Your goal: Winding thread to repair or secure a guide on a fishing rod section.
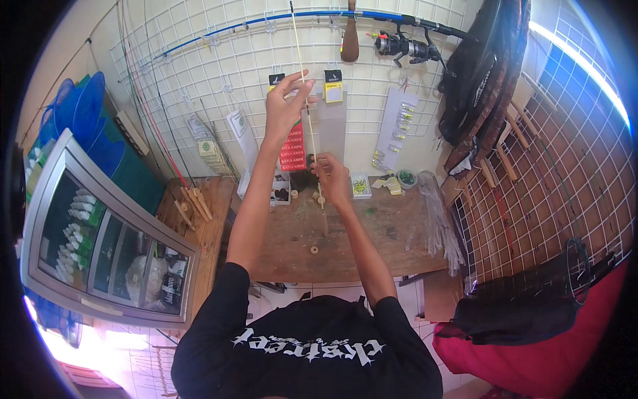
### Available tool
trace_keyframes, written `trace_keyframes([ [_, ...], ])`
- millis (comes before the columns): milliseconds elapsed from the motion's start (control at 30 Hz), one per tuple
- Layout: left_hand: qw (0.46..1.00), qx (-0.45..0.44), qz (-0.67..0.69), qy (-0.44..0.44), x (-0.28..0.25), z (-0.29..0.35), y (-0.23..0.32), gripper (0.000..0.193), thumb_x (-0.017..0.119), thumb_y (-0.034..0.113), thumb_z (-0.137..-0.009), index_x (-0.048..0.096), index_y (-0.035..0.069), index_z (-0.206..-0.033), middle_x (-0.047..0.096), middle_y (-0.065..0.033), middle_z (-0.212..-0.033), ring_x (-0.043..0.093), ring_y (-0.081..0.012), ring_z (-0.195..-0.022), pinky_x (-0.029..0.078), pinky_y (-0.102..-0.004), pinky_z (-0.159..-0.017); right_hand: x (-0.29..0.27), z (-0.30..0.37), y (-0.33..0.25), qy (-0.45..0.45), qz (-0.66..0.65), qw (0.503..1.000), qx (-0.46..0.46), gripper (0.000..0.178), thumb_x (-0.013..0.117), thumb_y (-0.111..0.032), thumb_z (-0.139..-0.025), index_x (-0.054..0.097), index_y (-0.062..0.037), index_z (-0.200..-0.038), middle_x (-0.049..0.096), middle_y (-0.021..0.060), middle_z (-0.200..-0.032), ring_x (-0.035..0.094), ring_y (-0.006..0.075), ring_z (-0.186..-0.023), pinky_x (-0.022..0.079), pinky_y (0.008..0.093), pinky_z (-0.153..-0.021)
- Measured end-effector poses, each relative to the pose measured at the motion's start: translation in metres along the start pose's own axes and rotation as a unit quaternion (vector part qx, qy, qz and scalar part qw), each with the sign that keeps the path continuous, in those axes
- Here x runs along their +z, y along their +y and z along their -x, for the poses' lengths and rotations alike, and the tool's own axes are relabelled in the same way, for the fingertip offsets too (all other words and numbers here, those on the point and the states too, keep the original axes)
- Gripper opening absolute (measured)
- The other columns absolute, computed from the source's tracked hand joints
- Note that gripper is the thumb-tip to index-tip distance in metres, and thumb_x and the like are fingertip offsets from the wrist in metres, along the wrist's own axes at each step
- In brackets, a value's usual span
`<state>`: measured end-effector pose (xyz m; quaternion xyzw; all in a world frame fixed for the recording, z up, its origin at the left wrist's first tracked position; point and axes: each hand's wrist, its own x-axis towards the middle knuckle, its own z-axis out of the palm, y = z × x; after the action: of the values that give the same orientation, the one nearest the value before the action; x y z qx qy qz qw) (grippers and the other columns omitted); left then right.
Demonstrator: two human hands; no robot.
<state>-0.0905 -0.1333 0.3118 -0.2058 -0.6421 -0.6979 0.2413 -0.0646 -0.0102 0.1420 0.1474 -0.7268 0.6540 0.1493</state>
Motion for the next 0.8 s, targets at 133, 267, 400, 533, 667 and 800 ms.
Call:
trace_keyframes([
  [133, 0.999, -0.007, -0.028, -0.03, -0.005, 0.01, -0.03, 0.054, 0.068, 0.026, -0.087, 0.049, 0.002, -0.131, 0.064, -0.0164, -0.111, 0.068, -0.0176, -0.086, 0.053, -0.0247, -0.07, -0.014, -0.001, 0.008, 0.027, 0.02, 0.999, 0.001, 0.018, 0.058, -0.001, -0.089, 0.059, -0.0017, -0.106, 0.071, 0.0108, -0.085, 0.07, 0.0177, -0.077, 0.054, 0.0286, -0.067],
  [267, 0.997, -0.015, -0.062, -0.04, -0.025, 0.034, -0.069, 0.054, 0.069, 0.027, -0.086, 0.048, 0.003, -0.13, 0.063, -0.0184, -0.115, 0.066, -0.0189, -0.09, 0.053, -0.0292, -0.077, -0.019, -0.006, 0.007, 0.063, 0.03, 0.998, 0.01, 0.018, 0.059, -0.003, -0.089, 0.059, -0.0002, -0.106, 0.07, 0.0118, -0.084, 0.07, 0.0179, -0.076, 0.054, 0.029, -0.064],
  [400, 0.994, -0.038, -0.092, -0.05, -0.026, 0.07, -0.105, 0.053, 0.07, 0.025, -0.086, 0.049, 0.003, -0.129, 0.061, -0.019, -0.118, 0.064, -0.0185, -0.095, 0.051, -0.0295, -0.079, -0.034, -0.022, 0.027, 0.069, 0.032, 0.997, 0.012, 0.019, 0.06, -0.005, -0.089, 0.058, 0.0015, -0.106, 0.07, 0.0122, -0.084, 0.07, 0.0181, -0.075, 0.054, 0.0287, -0.064],
  [533, 0.986, -0.143, -0.086, -0.015, -0.032, 0.129, -0.155, 0.046, 0.069, 0.02, -0.086, 0.051, 0.004, -0.125, 0.06, -0.0165, -0.116, 0.062, -0.0207, -0.096, 0.05, -0.0306, -0.082, -0.041, -0.032, 0.039, 0.069, 0.041, 0.997, -0.002, 0.02, 0.06, -0.006, -0.089, 0.058, 0.0014, -0.107, 0.07, 0.0117, -0.083, 0.07, 0.0181, -0.075, 0.054, 0.0281, -0.064],
  [667, 0.959, -0.163, -0.232, -0.025, -0.05, 0.221, -0.233, 0.054, 0.074, 0.027, -0.079, 0.053, 0.005, -0.124, 0.059, -0.0184, -0.114, 0.057, -0.0314, -0.105, 0.045, -0.0387, -0.091, -0.035, -0.038, 0.045, 0.048, 0.008, 0.999, 0.017, 0.02, 0.059, -0.006, -0.09, 0.058, 0.0, -0.109, 0.07, 0.0111, -0.086, 0.07, 0.0165, -0.075, 0.054, 0.026, -0.062],
  [800, 0.879, -0.261, -0.379, -0.128, -0.049, 0.308, -0.272, 0.067, 0.077, 0.037, -0.074, 0.05, 0.009, -0.129, 0.05, -0.0216, -0.124, 0.047, -0.0386, -0.119, 0.04, -0.0487, -0.098, -0.033, -0.04, 0.045, 0.039, -0.025, 0.999, 0.026, 0.021, 0.059, -0.005, -0.089, 0.057, 0.0042, -0.108, 0.07, 0.0135, -0.086, 0.07, 0.0188, -0.073, 0.054, 0.0272, -0.063],
])
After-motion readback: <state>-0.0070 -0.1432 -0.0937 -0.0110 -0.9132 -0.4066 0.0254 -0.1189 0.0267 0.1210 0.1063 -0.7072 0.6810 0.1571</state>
